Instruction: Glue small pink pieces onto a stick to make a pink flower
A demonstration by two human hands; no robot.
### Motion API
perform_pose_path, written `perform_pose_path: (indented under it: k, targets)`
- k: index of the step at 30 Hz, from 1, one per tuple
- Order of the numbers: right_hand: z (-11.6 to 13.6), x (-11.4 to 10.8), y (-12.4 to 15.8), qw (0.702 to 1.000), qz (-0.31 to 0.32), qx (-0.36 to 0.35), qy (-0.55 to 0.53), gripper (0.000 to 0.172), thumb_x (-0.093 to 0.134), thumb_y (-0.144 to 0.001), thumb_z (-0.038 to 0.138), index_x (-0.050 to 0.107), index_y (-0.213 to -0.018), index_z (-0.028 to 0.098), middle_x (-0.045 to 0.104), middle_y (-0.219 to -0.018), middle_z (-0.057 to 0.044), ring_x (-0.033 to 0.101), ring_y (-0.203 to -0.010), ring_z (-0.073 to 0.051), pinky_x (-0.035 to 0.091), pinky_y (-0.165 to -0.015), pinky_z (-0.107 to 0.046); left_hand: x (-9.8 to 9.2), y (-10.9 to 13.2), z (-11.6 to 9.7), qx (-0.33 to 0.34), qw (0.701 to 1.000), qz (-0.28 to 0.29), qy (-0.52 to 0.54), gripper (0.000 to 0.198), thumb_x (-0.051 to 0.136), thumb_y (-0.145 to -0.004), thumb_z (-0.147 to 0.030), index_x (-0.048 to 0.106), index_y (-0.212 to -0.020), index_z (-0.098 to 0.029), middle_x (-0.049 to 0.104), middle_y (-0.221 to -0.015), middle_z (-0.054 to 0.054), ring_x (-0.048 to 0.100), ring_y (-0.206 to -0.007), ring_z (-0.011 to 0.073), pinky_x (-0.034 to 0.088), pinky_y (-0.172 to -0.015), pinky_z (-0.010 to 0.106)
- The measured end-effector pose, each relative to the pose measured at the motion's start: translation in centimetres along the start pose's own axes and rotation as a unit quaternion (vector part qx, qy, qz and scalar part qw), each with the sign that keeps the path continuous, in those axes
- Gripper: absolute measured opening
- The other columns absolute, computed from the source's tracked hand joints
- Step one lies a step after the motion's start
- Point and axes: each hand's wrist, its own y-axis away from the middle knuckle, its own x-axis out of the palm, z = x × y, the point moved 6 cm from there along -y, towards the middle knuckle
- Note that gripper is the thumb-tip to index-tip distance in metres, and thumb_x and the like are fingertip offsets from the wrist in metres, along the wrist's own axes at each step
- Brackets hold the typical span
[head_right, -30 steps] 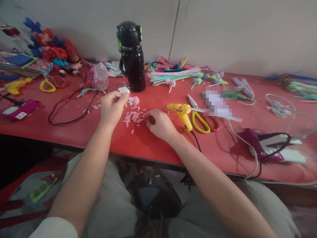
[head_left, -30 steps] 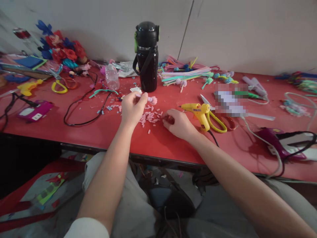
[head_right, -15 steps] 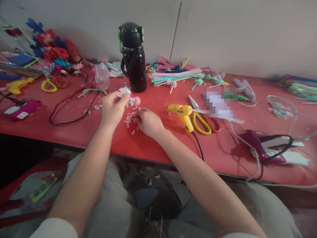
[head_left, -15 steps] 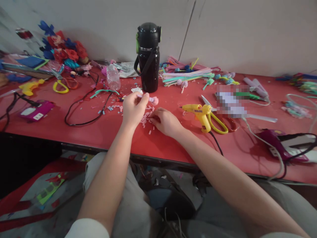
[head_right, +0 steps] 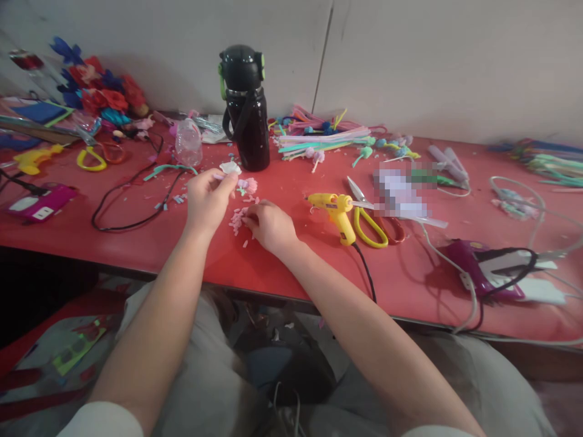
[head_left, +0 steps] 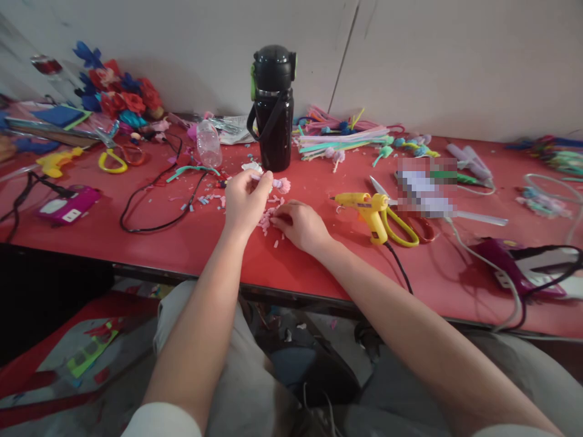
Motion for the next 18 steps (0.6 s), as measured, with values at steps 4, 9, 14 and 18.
perform_pose_path:
  k: [4, 9, 14, 18]
  targets:
    - [0.6, 0.3, 0.0, 0.999, 0.019, -0.007, 0.031, 0.010, 0.062, -0.094, 0.020, 0.072, -0.096, 0.019, 0.069, -0.106, -0.008, 0.063, -0.084, -0.020, 0.047, -0.075, -0.031, 0.0, 0.1, 0.0, 0.004, 1.000, 0.004, -0.005, 0.044, 0.072, -0.092, -0.035, 0.049, -0.057, -0.021, 0.050, -0.053, -0.003, 0.047, -0.051, 0.0117, 0.034, -0.053, 0.030]
    - [1.0, -0.2, 0.7, 0.997, -0.011, -0.051, 0.048, 0.011, 0.051, -0.096, 0.017, 0.062, -0.094, 0.016, 0.067, -0.103, -0.015, 0.063, -0.092, -0.025, 0.049, -0.080, -0.036, 0.0, 0.1, 0.0, 0.007, 1.000, 0.011, -0.005, 0.044, 0.071, -0.092, -0.035, 0.049, -0.057, -0.021, 0.049, -0.053, -0.003, 0.047, -0.052, 0.0118, 0.034, -0.054, 0.030]
    - [-0.6, -1.3, 2.3, 0.995, -0.077, -0.045, -0.045, 0.008, 0.059, -0.085, 0.014, 0.056, -0.087, 0.021, 0.067, -0.087, -0.007, 0.062, -0.076, -0.021, 0.050, -0.073, -0.033, 0.2, 0.1, 0.1, 0.003, 1.000, 0.009, -0.004, 0.043, 0.072, -0.091, -0.034, 0.049, -0.057, -0.021, 0.048, -0.053, -0.003, 0.046, -0.051, 0.0116, 0.034, -0.054, 0.030]
    - [-1.1, -2.6, 3.2, 0.985, -0.124, -0.059, -0.102, 0.014, 0.055, -0.090, 0.016, 0.060, -0.101, 0.020, 0.071, -0.093, -0.009, 0.066, -0.082, -0.022, 0.053, -0.076, -0.035, 0.5, 0.2, 0.1, -0.009, 1.000, 0.017, -0.008, 0.041, 0.070, -0.091, -0.030, 0.050, -0.056, -0.021, 0.050, -0.053, -0.003, 0.047, -0.052, 0.0119, 0.034, -0.055, 0.030]
